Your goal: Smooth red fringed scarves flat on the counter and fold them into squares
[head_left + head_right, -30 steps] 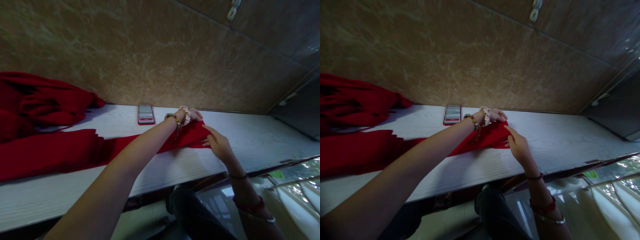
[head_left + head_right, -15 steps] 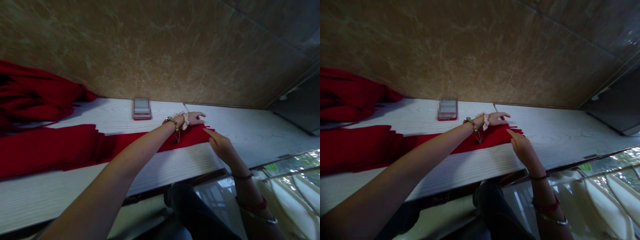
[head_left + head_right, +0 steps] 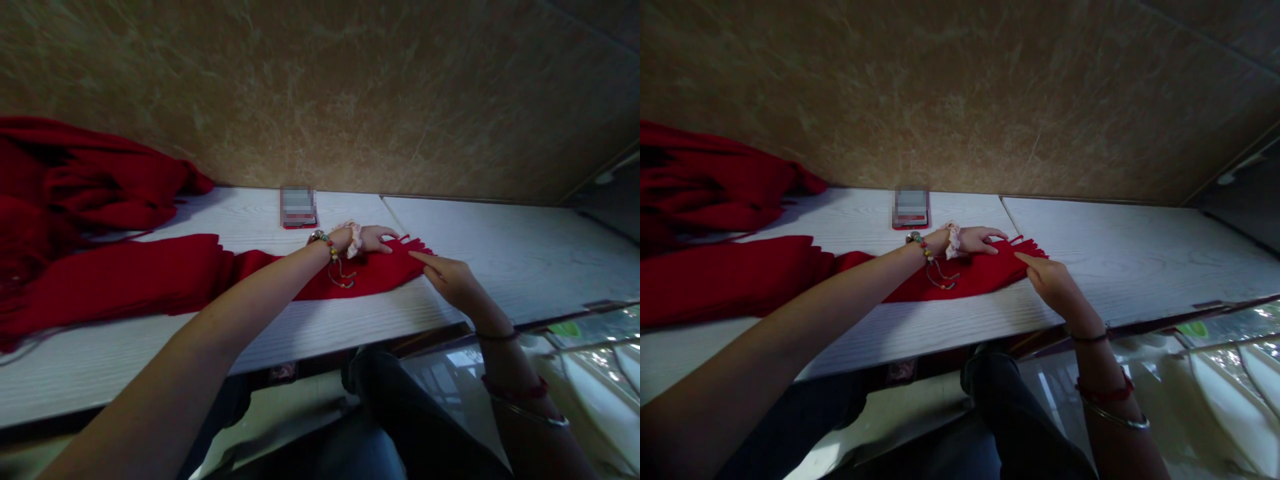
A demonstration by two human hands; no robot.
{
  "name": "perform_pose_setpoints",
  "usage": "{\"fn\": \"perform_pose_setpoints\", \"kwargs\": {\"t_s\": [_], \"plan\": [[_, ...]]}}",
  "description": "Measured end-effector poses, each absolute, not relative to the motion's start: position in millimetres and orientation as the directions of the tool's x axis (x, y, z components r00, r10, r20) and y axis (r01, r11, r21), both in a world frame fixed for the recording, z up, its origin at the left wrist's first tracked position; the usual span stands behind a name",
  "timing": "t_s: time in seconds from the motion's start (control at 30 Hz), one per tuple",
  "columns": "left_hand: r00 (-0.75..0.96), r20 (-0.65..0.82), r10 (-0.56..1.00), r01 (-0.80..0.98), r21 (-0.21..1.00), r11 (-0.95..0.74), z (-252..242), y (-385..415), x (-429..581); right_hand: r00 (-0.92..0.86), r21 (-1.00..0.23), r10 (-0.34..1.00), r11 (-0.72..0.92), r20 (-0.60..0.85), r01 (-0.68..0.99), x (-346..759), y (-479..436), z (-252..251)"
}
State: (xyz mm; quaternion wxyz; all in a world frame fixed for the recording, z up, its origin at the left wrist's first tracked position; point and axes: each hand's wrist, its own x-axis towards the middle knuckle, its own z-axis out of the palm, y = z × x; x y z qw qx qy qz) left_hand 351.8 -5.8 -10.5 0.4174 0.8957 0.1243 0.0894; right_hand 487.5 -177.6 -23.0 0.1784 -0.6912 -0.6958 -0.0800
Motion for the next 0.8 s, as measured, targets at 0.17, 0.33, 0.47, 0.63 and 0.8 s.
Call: {"fn": "perform_pose_setpoints", "kwargs": {"t_s": [0.17,0.33,0.47,0.63,0.8], "plan": [[0.940,0.049,0.339,0.268,0.513,-0.816,-11,-30,334,-0.012,-0.099,0.932,0.052,0.363,0.994,495,-177,-29],[0.884,0.183,0.430,0.390,0.221,-0.894,-21,-64,303,-0.027,-0.068,0.939,0.053,0.343,0.996,498,-177,-31],[0.915,0.183,0.359,0.337,0.138,-0.931,-31,-78,300,-0.026,-0.063,0.942,0.050,0.334,0.997,496,-178,-30],[0.918,0.192,0.347,0.339,0.074,-0.938,-32,-82,315,-0.022,-0.045,0.944,0.039,0.330,0.998,498,-177,-31],[0.915,0.213,0.343,0.336,0.070,-0.939,-31,-82,324,-0.026,-0.032,0.940,0.039,0.340,0.999,502,-177,-34]]}}
